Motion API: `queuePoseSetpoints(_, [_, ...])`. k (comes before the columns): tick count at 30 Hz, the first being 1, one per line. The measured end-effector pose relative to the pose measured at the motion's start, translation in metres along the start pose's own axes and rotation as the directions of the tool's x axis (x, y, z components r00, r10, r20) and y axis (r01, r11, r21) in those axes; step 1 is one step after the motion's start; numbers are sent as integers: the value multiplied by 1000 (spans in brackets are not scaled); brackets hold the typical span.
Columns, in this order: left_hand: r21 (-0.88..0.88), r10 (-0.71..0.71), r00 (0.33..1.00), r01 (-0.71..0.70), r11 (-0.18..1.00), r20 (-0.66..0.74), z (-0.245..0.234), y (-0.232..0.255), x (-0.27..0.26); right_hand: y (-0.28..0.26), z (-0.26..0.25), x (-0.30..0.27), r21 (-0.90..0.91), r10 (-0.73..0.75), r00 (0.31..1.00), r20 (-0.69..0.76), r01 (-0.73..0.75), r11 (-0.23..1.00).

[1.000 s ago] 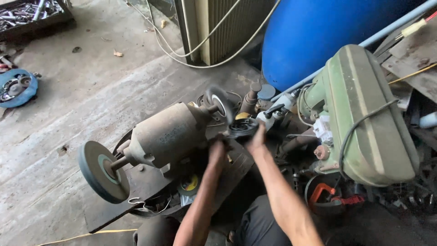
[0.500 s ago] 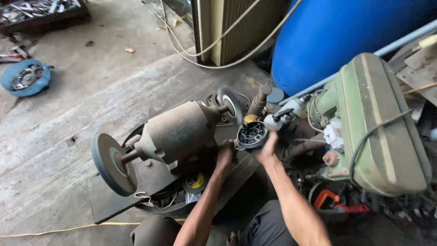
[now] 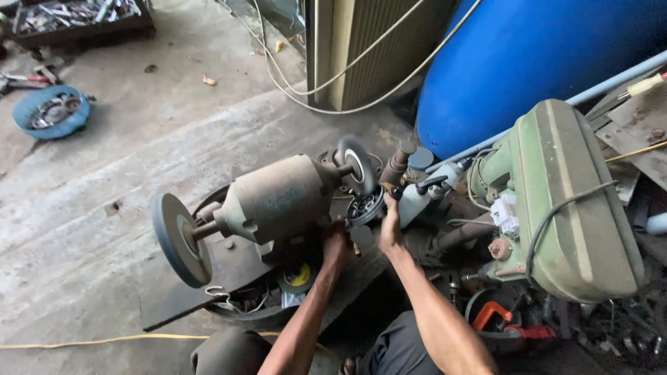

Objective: The person sits on the floor and uses a bench grinder to smooth the edges of small metal parts. They hold each part with both hands against the spinning wheel, rotating it to grind different sides, then set it down and pick up another part to repeat the process.

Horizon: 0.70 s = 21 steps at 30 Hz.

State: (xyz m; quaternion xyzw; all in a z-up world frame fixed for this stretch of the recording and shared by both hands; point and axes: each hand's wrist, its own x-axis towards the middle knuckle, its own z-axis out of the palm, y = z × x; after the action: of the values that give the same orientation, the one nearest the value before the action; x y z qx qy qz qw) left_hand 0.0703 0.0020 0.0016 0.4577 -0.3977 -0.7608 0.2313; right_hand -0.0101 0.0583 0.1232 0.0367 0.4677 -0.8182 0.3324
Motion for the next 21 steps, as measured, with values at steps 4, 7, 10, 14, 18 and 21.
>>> queuePoseSetpoints(4, [-302, -53, 997, 70, 951, 63, -6, 7, -13, 23, -42, 14, -88, 3, 994, 107, 7, 996])
queuePoseSetpoints(7, [-370, -41, 993, 78, 926, 108, -12, -3, 11, 48, -79, 44, -275, -68, 972, 225, 130, 953])
queuePoseSetpoints(10, [-390, -65, 991, 105, 915, 116, -10, 16, -6, 47, -69, 39, -564, -44, 957, 286, 205, 800])
queuePoseSetpoints(14, [-346, -67, 997, 79, 935, 48, -13, 9, -2, 101, -112, 85, -796, -179, 784, 595, 606, 9])
queuePoseSetpoints(18, [-290, -27, 999, 15, 957, -38, 0, 21, -42, 31, -45, 23, -755, -199, 811, 550, 585, 295])
queuePoseSetpoints(21, [-118, 75, 953, -114, 986, -295, 20, 33, -85, 42, -71, 51, -691, -120, 872, 475, 454, 562])
